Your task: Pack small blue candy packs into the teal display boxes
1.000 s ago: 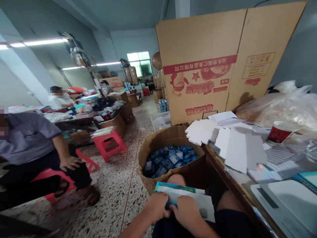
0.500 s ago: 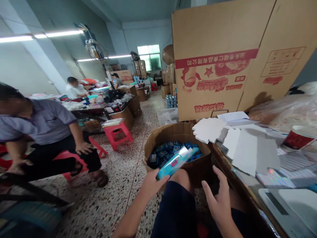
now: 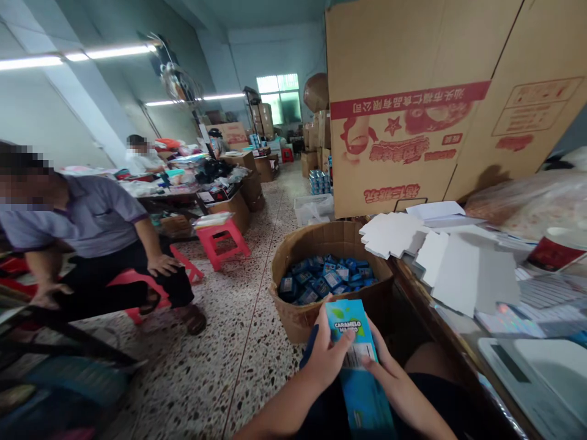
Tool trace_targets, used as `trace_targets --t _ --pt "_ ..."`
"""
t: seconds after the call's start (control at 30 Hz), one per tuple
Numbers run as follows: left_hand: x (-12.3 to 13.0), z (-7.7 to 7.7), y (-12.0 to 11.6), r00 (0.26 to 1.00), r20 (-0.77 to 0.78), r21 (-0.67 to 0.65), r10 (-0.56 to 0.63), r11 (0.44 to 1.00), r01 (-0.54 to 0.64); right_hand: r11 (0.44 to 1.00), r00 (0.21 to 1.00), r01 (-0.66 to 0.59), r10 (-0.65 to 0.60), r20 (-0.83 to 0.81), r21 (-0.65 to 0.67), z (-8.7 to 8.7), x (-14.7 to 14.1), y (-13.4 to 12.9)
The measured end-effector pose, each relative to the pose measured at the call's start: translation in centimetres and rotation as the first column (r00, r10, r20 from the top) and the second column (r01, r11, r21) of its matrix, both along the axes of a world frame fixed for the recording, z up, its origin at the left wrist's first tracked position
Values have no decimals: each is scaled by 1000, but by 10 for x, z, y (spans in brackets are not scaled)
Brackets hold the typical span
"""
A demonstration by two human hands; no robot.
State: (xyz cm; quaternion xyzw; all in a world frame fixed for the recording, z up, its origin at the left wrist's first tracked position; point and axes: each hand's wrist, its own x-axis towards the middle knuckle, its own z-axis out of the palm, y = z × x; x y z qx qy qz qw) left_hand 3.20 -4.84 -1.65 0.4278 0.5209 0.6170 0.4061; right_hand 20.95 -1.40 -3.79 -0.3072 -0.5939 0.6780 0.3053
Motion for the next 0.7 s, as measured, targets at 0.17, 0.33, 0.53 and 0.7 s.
trace_targets --t 0.17,0.33,0.53,0.7 --pt "21 -8 12 946 320 -79 52 996 -28 953 956 294 -293 -29 76 -33 -12 -8" --pt "36 -19 20 886 459 -174 60 984 24 860 898 437 -434 -73 263 -52 -5 -1" --pt "40 -23 22 850 526 -177 24 981 82 888 898 440 -432 -87 135 -40 4 2" --pt "37 -16 21 793 608 -173 36 981 87 877 877 477 -470 -102 64 -45 -7 -7"
